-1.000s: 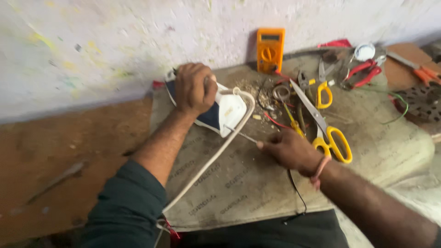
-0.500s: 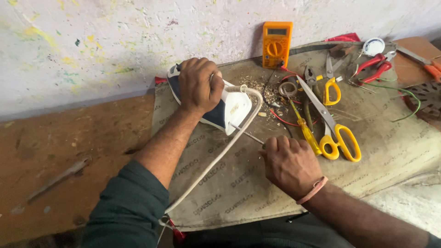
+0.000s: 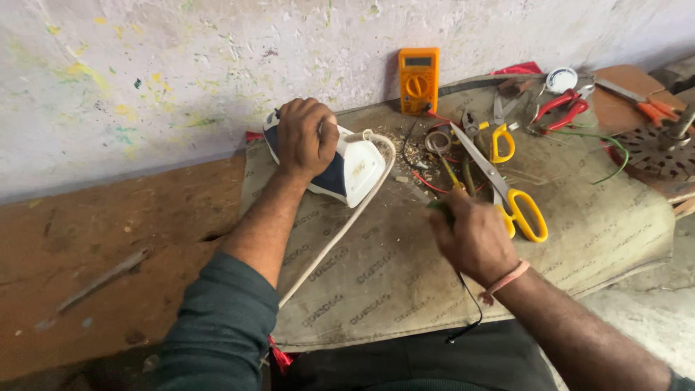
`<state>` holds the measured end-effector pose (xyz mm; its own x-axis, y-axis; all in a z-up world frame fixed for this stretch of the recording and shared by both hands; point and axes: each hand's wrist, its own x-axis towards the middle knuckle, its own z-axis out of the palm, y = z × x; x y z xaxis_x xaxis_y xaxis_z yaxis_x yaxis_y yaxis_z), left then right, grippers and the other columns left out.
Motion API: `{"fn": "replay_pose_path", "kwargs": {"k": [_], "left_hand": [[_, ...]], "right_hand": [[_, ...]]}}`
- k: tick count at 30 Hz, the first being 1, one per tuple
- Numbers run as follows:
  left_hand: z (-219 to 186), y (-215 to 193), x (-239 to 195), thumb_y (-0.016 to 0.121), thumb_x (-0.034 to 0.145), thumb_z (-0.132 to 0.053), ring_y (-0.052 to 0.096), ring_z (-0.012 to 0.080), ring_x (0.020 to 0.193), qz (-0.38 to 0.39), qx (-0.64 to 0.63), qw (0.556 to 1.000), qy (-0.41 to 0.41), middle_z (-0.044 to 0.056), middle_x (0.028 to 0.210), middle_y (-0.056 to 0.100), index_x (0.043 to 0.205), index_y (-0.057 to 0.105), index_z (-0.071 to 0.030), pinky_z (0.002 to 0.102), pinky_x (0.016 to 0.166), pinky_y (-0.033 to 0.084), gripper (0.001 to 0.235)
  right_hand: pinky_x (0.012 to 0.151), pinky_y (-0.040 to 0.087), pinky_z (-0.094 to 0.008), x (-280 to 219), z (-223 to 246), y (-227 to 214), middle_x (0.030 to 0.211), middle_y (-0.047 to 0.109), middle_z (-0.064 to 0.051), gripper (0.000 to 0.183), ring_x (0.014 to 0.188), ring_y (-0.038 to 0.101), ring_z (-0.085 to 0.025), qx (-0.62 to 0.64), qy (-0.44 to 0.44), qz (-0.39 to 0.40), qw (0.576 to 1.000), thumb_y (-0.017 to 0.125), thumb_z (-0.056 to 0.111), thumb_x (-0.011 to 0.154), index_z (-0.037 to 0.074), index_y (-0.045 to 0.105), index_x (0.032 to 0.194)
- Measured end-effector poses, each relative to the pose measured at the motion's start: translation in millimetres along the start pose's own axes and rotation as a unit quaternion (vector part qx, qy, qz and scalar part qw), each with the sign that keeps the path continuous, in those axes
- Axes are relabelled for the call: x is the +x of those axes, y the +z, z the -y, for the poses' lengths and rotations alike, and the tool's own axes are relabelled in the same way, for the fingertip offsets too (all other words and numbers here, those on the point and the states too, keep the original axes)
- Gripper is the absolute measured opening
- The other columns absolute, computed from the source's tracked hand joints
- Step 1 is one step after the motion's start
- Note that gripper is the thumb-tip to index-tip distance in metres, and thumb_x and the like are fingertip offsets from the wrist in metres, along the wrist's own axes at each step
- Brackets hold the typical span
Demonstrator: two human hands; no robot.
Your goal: The person repairs an iron by opening its casing, using a screwdriver to manipulate internal components and wires, and then reassembling the iron while testing the power cord connection.
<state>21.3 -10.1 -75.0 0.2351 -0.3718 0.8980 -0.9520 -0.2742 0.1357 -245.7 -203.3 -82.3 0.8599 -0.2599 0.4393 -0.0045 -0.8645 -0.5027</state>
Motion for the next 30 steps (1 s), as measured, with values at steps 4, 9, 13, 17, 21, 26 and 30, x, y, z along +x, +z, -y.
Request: {"fn": "replay_pose_path", "kwargs": {"k": [4, 9, 13, 17, 21, 26, 30], "left_hand": [[2, 4, 2, 0.051, 0.098, -0.028, 0.057, 0.0325, 0.083, -0.006, 0.005, 1.000, -0.002, 0.009, 0.083, 0.060, 0.083, 0.061, -0.009, 0.048, 0.083, 0.042, 0.026], [5, 7, 2, 0.048, 0.100, -0.032, 0.055, 0.0296, 0.077, -0.014, -0.010, 1.000, 0.002, 0.008, 0.077, 0.058, 0.079, 0.059, -0.010, 0.047, 0.079, 0.040, 0.032], [2, 4, 1, 0.049, 0.102, -0.034, 0.055, 0.0302, 0.078, -0.015, -0.014, 1.000, -0.005, 0.008, 0.078, 0.058, 0.079, 0.059, -0.010, 0.046, 0.079, 0.040, 0.035], [4, 3, 1, 0.049, 0.101, -0.036, 0.055, 0.0294, 0.078, -0.006, -0.016, 1.000, -0.015, 0.008, 0.079, 0.058, 0.080, 0.061, -0.010, 0.046, 0.080, 0.040, 0.035], [4, 5, 0, 0.050, 0.099, -0.033, 0.056, 0.0286, 0.078, -0.005, -0.019, 1.000, -0.019, 0.007, 0.078, 0.058, 0.080, 0.061, -0.010, 0.046, 0.082, 0.042, 0.033], [4, 6, 0, 0.053, 0.095, -0.029, 0.055, 0.0290, 0.078, -0.003, -0.009, 1.000, -0.023, 0.008, 0.078, 0.058, 0.080, 0.061, -0.008, 0.046, 0.081, 0.041, 0.027], [5, 5, -1, 0.054, 0.094, -0.027, 0.056, 0.0295, 0.080, -0.004, -0.010, 1.000, -0.020, 0.008, 0.081, 0.060, 0.083, 0.062, -0.008, 0.046, 0.082, 0.042, 0.023]], "right_hand": [[0.065, 0.052, -0.052, 1, -6, 17, 0.078, 0.071, -0.021, 0.021, 0.073, 0.068, -0.043, -0.007, 0.042, -0.013, 0.999, 0.073, 0.023, 0.091, 0.004, 0.067, 0.098], [0.062, 0.052, -0.050, -4, 1, 29, 0.080, 0.070, -0.020, 0.021, 0.073, 0.068, -0.042, 0.044, -0.001, -0.043, 0.998, 0.073, 0.020, 0.088, 0.003, 0.062, 0.093], [0.061, 0.051, -0.050, 2, 1, 35, 0.079, 0.070, -0.020, 0.022, 0.072, 0.068, -0.042, 0.046, 0.019, -0.020, 0.999, 0.074, 0.021, 0.087, 0.004, 0.064, 0.095], [0.061, 0.051, -0.049, 7, 0, 36, 0.078, 0.070, -0.020, 0.022, 0.072, 0.068, -0.042, 0.040, 0.011, -0.018, 0.999, 0.075, 0.021, 0.086, 0.003, 0.064, 0.092], [0.062, 0.053, -0.046, 11, 6, 27, 0.080, 0.070, -0.017, 0.019, 0.072, 0.069, -0.039, 0.047, 0.002, -0.022, 0.999, 0.076, 0.019, 0.084, 0.005, 0.068, 0.093], [0.069, 0.052, -0.043, 11, 14, 12, 0.085, 0.066, -0.010, 0.010, 0.080, 0.067, -0.031, -0.124, -0.160, -0.079, 0.976, 0.073, 0.012, 0.086, 0.008, 0.067, 0.094], [0.071, 0.051, -0.040, 16, 4, 0, 0.095, 0.065, -0.007, 0.024, 0.084, 0.065, -0.025, -0.207, -0.268, -0.058, 0.939, 0.070, 0.006, 0.082, 0.005, 0.067, 0.105]]}}
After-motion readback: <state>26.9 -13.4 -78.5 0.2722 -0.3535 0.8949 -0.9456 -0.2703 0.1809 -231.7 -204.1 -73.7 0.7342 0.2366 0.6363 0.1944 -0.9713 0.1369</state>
